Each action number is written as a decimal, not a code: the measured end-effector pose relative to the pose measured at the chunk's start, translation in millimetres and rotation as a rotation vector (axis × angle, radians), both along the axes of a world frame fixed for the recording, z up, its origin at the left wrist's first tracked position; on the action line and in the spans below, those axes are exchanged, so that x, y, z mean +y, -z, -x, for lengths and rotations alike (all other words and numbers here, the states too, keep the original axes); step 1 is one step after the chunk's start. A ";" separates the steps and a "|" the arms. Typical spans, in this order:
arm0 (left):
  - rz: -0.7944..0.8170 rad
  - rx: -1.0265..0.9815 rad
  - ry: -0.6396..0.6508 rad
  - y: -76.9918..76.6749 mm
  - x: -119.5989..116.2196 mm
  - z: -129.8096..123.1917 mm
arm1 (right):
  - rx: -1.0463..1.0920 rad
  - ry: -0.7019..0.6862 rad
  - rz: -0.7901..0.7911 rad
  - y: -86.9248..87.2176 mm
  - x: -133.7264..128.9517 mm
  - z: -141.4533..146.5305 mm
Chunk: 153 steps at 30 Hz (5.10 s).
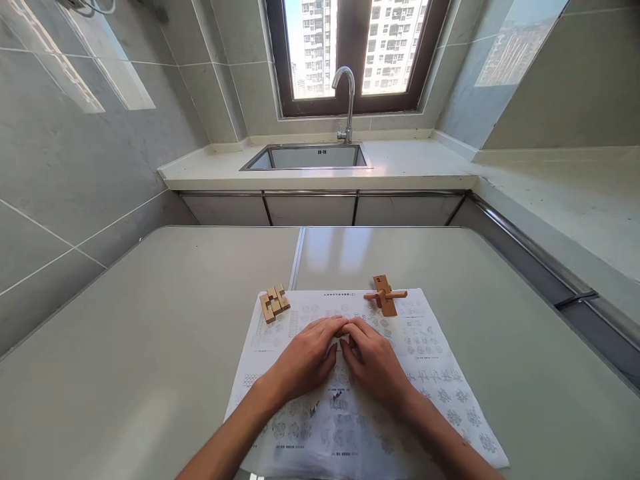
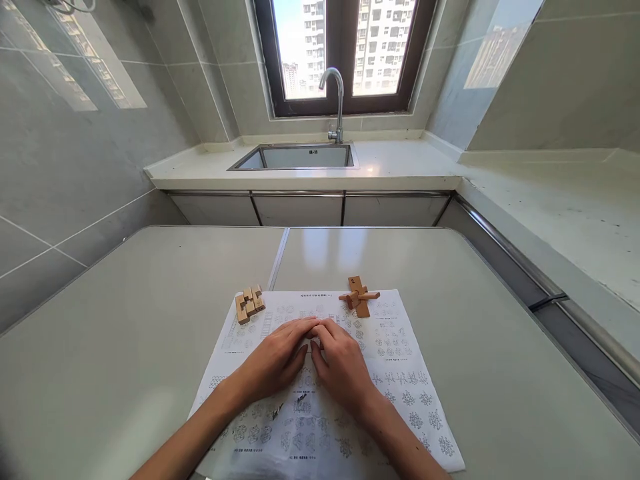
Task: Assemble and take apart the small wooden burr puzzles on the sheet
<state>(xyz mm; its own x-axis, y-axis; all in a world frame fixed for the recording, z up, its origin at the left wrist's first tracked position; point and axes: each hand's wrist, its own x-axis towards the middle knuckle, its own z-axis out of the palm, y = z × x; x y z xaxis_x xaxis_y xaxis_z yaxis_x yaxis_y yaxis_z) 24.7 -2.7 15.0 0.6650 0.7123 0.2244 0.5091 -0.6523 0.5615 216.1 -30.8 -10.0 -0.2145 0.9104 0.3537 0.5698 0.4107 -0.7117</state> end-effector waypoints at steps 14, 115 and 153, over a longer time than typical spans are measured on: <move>-0.006 0.011 -0.003 2.3 0.3 0.5 | 0.003 -0.001 0.010 -0.1 -0.3 0.4; 0.310 -0.382 -0.155 -17.4 -1.7 1.6 | 0.804 -0.164 0.577 -18.9 -2.0 -4.1; 0.512 -0.667 -0.243 -23.9 -2.5 -0.5 | 0.948 0.138 0.463 -12.6 6.4 -7.5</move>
